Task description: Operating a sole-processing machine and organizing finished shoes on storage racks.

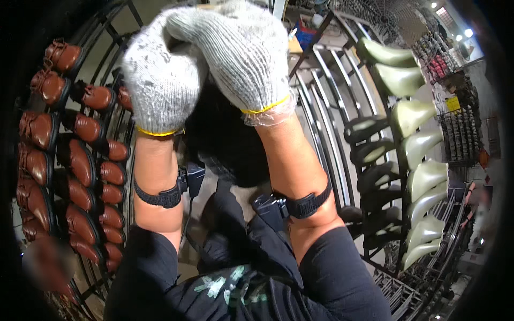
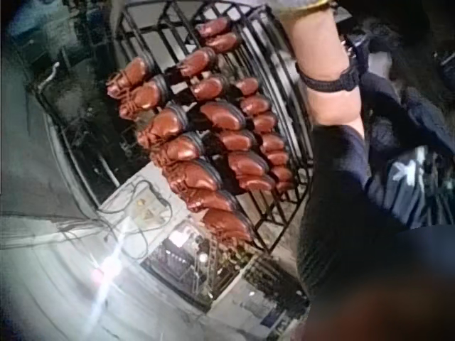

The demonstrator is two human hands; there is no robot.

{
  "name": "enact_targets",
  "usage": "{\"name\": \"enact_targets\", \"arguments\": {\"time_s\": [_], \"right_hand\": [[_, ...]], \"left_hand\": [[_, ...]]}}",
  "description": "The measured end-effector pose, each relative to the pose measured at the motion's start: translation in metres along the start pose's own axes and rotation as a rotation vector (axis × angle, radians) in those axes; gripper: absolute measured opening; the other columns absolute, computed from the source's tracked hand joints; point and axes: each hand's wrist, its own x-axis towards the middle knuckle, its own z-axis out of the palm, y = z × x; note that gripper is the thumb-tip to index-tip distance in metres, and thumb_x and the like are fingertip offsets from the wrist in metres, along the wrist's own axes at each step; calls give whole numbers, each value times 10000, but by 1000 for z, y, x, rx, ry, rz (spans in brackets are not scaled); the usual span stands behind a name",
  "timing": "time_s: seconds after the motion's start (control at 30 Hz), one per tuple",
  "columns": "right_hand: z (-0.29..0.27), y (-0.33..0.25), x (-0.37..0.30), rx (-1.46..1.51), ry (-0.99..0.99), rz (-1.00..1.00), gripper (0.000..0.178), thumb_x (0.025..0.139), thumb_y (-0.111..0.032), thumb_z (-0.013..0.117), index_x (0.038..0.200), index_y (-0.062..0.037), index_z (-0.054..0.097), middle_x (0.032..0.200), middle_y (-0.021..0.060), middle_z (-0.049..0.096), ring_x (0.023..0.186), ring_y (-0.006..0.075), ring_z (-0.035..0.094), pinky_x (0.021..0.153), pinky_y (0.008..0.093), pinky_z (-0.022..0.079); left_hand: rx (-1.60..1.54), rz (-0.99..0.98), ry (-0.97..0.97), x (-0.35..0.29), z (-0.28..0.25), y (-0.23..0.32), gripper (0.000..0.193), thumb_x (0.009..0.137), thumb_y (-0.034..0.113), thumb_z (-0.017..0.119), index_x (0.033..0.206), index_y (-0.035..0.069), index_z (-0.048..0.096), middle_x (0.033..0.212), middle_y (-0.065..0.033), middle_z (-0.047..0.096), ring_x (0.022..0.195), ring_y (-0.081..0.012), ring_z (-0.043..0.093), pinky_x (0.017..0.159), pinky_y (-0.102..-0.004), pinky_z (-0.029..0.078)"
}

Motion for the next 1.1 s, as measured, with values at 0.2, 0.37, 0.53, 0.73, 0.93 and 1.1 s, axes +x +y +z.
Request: {"name": "enact_targets", "arguments": {"time_s": [0.2,0.37,0.53,0.73,0.93,1.1], "right_hand": [[-51,-58,-25,936,126,993,298,953,-128,697,1225,-8,710,1236,125,715,1053,201,701,939,332,555],[-34,-28,-3,554,-66,723,301,846,-126,740,1114,12,742,1063,141,737,938,252,724,844,327,571],[-56,-46,-47,358,-208,539,290,893,-162,738,1127,9,741,1067,127,744,963,223,728,851,328,574],[-82,-45,-101,677,-334,527,322,887,-186,761,1146,3,731,1079,121,752,996,236,733,896,352,574],[-97,-72,-112,890,-354,378,442,915,-225,757,1277,3,642,1166,168,716,1087,266,704,994,385,542],[-153,-121,-116,1268,180,1107,1065,566,-222,983,1456,39,460,1474,185,520,1258,297,581,1026,417,492]], "left_hand": [[-57,210,42,-30,-2,37,441,778,173,781,1178,5,697,1134,-172,729,1056,-336,702,956,-433,549],[-1,-118,22,-22,-7,32,482,740,165,820,1173,-13,706,1166,-171,737,1095,-301,703,996,-387,545],[257,-125,-325,-56,-30,49,525,831,145,753,1318,-8,631,1311,-165,672,1201,-291,647,1072,-429,496],[-154,-235,-467,-120,-44,31,488,804,250,771,1245,57,687,1278,-142,664,1216,-287,620,1041,-451,489],[-263,-170,-484,-150,-58,115,442,775,344,785,1162,136,748,1164,-85,653,1132,-266,610,972,-468,484],[-105,-436,-526,-107,-62,217,447,731,306,836,1146,158,765,903,-31,671,814,-244,630,771,-417,490]]}}
